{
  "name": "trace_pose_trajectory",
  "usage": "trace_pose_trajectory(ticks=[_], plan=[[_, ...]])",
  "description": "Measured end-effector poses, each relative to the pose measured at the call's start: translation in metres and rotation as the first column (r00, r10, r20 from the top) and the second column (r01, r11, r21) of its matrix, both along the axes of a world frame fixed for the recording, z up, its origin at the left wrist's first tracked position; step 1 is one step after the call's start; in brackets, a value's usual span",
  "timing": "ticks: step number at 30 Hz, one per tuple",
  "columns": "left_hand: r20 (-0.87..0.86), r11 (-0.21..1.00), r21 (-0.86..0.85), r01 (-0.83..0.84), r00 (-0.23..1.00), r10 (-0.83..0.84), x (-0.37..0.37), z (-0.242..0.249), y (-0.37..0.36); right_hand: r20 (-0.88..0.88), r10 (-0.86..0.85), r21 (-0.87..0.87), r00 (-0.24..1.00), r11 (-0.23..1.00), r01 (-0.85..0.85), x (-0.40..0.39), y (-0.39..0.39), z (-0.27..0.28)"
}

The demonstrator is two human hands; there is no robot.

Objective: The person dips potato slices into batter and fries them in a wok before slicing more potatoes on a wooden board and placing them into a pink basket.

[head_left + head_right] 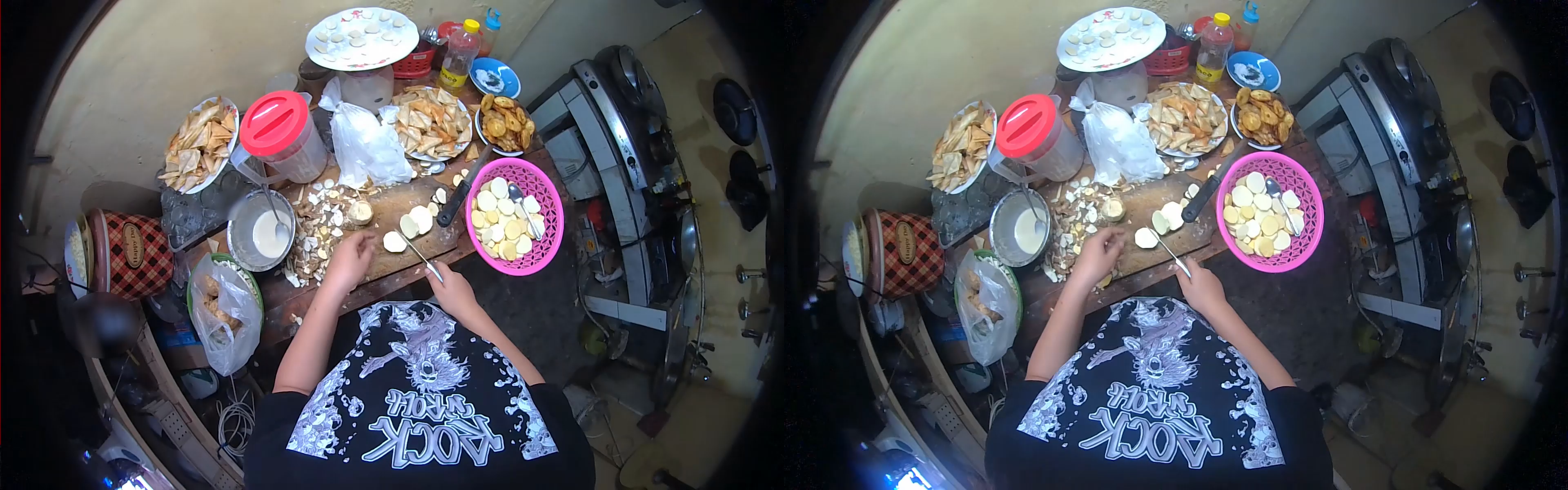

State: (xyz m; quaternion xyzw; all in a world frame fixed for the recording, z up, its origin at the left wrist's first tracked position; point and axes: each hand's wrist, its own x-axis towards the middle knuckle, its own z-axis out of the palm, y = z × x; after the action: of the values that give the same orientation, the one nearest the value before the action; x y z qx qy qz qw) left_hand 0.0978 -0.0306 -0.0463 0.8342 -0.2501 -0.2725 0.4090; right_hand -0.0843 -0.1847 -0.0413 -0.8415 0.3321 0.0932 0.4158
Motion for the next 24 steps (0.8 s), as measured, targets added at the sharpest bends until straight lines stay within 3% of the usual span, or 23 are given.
trace_pose_trajectory(ticks=[2,6,8,14,19,24], plan=[[0.100,0.981,0.181,0.071,0.991,-0.090,-0.016,-0.025,0.005,-0.033,-0.010,-0.006,0.999,1.000,0.010,-0.005,0.000,-0.002],[-0.135,0.987,-0.110,-0.119,0.985,0.103,-0.034,-0.037,-0.014,-0.065,-0.030,0.050,0.997,0.998,0.034,-0.005,0.001,-0.004],[-0.105,0.970,-0.164,-0.181,0.981,0.165,-0.036,-0.060,-0.021,-0.039,-0.039,0.098,0.998,0.994,0.042,-0.003,-0.001,-0.008],[-0.029,0.911,-0.324,-0.255,0.965,0.260,-0.041,-0.054,-0.040,0.027,-0.052,0.165,0.998,0.985,0.046,0.000,-0.004,-0.010],[-0.346,0.839,-0.375,-0.394,0.899,0.268,-0.045,-0.064,-0.049,0.040,-0.121,0.120,0.992,0.986,0.115,0.003,0.001,0.006],[-0.396,0.798,-0.400,-0.451,0.870,0.293,-0.045,-0.070,-0.054,0.072,-0.081,0.076,0.994,0.994,0.076,0.001,0.004,0.017]])
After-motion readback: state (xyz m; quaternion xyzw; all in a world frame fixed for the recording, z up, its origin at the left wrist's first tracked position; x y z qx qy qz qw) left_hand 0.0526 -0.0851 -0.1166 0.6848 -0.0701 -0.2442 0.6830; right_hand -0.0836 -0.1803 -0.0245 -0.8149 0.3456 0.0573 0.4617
